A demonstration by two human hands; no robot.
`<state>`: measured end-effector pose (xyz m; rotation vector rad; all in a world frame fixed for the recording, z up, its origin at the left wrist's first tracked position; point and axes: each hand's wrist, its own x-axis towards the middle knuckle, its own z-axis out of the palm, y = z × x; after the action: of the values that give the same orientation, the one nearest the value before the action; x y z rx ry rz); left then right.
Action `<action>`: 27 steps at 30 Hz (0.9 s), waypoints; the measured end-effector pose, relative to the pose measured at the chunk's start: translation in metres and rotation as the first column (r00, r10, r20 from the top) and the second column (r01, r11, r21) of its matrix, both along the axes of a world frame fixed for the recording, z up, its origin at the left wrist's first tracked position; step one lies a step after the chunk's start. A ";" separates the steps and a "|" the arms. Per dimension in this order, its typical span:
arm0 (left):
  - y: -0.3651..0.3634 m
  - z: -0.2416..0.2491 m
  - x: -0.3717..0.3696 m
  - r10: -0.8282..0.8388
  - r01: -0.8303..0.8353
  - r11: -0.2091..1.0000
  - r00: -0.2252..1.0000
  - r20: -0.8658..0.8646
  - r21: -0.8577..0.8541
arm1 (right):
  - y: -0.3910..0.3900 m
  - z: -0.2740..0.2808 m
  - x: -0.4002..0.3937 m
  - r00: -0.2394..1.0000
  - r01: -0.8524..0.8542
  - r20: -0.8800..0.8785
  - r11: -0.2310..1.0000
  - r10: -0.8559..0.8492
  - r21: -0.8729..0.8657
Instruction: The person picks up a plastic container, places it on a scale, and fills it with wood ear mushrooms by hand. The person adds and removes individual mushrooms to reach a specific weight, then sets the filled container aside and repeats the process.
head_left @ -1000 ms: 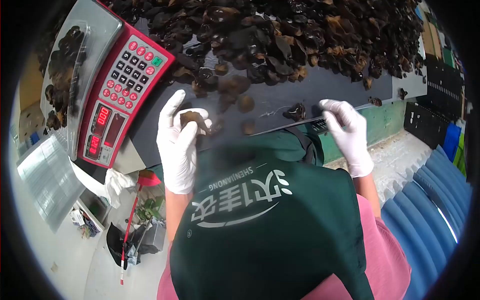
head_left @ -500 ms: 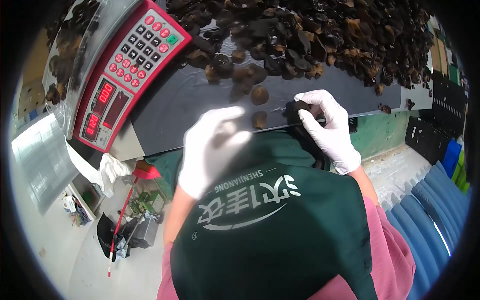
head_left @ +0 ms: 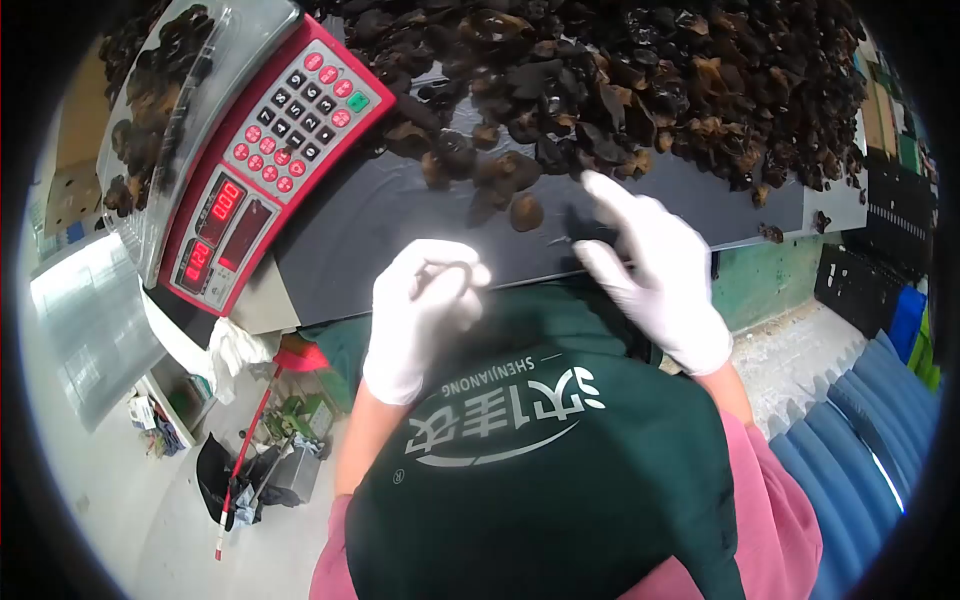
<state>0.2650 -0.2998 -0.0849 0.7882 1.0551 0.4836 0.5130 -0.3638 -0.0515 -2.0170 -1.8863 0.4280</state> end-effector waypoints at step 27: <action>-0.008 -0.003 -0.010 0.219 -0.114 0.935 0.931 0.291 -0.337 | 0.036 -0.018 -0.020 0.860 0.172 -0.495 0.983 -0.120 0.062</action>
<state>0.2548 -0.3079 -0.0879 0.3186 0.8645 0.5529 0.4934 -0.3277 -0.0695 -1.7542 -1.4040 0.7077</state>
